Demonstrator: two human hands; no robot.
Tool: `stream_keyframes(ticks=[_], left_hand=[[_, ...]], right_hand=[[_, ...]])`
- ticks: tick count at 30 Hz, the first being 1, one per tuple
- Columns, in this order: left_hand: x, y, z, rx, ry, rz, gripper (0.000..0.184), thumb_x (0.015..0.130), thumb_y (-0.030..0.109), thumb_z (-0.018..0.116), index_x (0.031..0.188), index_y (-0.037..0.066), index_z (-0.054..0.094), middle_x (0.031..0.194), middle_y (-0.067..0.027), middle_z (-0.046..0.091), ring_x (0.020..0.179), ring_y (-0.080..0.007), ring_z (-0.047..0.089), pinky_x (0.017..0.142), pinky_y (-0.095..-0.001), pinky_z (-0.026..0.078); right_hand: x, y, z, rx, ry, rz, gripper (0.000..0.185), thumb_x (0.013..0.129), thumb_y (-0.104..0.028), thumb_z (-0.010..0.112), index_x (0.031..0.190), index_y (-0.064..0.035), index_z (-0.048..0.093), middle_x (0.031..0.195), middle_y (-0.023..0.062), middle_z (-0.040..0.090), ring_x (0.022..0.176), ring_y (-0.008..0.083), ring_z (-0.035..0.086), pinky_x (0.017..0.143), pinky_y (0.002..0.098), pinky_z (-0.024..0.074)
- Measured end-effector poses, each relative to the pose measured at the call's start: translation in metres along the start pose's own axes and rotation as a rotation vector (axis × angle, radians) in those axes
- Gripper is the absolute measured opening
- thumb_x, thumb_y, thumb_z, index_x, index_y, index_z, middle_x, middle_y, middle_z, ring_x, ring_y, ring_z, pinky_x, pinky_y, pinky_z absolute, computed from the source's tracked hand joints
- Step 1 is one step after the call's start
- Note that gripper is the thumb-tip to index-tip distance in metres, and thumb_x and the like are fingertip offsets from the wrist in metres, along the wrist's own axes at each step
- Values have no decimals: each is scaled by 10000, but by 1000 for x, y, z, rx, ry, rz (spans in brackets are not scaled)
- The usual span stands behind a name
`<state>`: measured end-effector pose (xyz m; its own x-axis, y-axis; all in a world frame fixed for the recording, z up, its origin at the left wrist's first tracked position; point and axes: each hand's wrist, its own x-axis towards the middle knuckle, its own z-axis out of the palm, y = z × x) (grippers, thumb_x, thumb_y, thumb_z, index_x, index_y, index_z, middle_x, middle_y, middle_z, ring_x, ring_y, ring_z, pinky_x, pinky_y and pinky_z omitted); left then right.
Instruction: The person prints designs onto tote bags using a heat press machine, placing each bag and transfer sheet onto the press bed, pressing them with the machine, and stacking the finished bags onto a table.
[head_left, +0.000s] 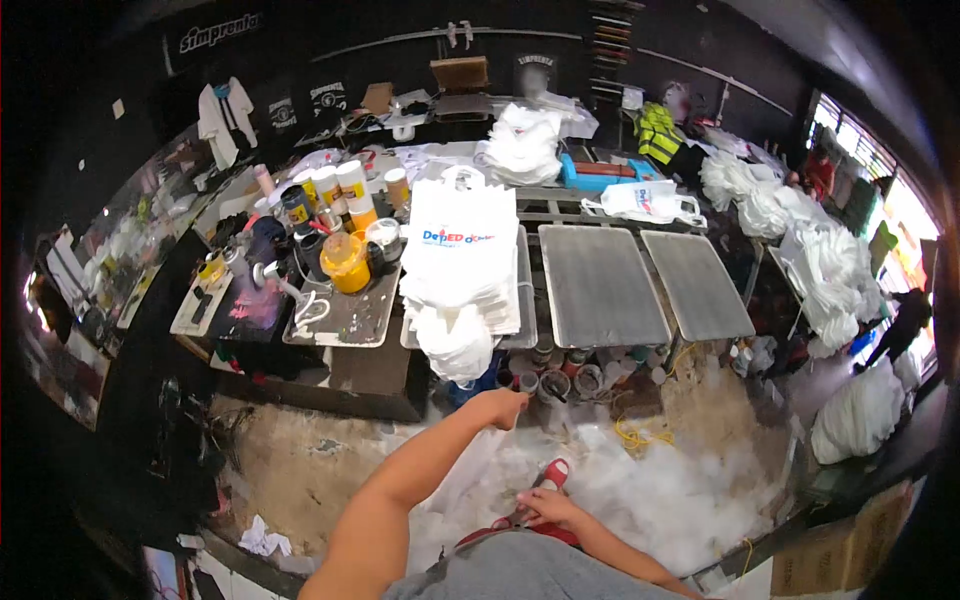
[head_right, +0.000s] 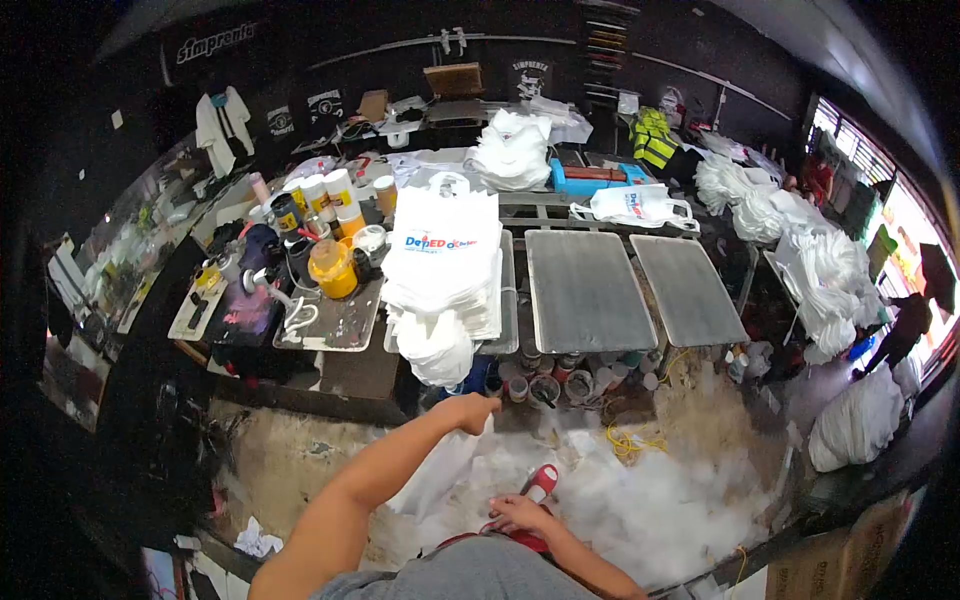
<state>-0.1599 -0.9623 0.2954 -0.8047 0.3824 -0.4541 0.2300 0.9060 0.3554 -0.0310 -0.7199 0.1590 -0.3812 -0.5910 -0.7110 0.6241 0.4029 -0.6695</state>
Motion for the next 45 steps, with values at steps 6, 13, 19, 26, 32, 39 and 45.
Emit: stream_keyframes(ticks=[6, 13, 19, 26, 32, 39, 45], left_hand=[[28, 3, -69, -508, 264, 417, 524, 735, 91, 649, 1246, 96, 533, 1215, -185, 619, 1151, -354, 588, 970, -396, 466], [7, 4, -134, -1310, 757, 184, 515, 826, 78, 748, 1280, 96, 507, 1195, -97, 567, 1075, -181, 552, 935, -321, 469], [10, 5, -116, -1605, 939, -47, 562, 840, 34, 720, 1326, 118, 448, 1184, -104, 570, 1036, -194, 577, 863, -335, 521], [-62, -7, -199, -1161, 1178, 190, 511, 863, 91, 650, 1336, 40, 464, 1179, -100, 574, 1096, -165, 541, 959, -314, 438], [-66, -106, -318, -1295, 1377, 481, 345, 958, 174, 530, 1270, 25, 544, 1141, -85, 600, 1015, -152, 590, 928, -267, 453], [-114, -179, -418, -494, 1712, 538, 352, 921, 79, 550, 1267, 16, 531, 1214, -80, 549, 1141, -166, 514, 1036, -312, 367], [-86, -254, -352, -540, 1531, 252, 328, 892, 67, 588, 1208, -9, 543, 1179, -102, 568, 1142, -187, 520, 1043, -312, 358]], right_hand=[[-18, -4, -41, 323, 102, 7, 429, 996, -406, 560, 1229, -46, 543, 1183, 121, 609, 1056, 274, 635, 863, 411, 552], [-37, -95, -106, 986, -59, -429, 655, 963, -543, 526, 1379, -48, 418, 1334, 144, 550, 1168, 312, 571, 1011, 516, 450], [-45, -202, -164, 823, 383, -752, 801, 857, -119, 704, 1512, -87, 244, 1283, 160, 564, 1142, 286, 588, 994, 432, 467], [-115, -367, -175, 142, 714, -1172, 313, 912, -77, 623, 1203, 38, 597, 1026, 87, 664, 897, 143, 612, 826, 297, 493], [-41, -569, -141, 135, 371, -1176, 352, 951, -201, 631, 1197, 48, 592, 1076, 90, 648, 950, 134, 609, 857, 278, 485], [-24, -700, -70, 124, 296, -1582, 307, 908, -95, 690, 1168, 26, 581, 1026, 78, 640, 941, 133, 614, 864, 277, 493], [60, -674, -74, 18, 480, -1460, 319, 897, -51, 672, 1193, -3, 563, 1076, 56, 607, 973, 112, 573, 849, 252, 474]])
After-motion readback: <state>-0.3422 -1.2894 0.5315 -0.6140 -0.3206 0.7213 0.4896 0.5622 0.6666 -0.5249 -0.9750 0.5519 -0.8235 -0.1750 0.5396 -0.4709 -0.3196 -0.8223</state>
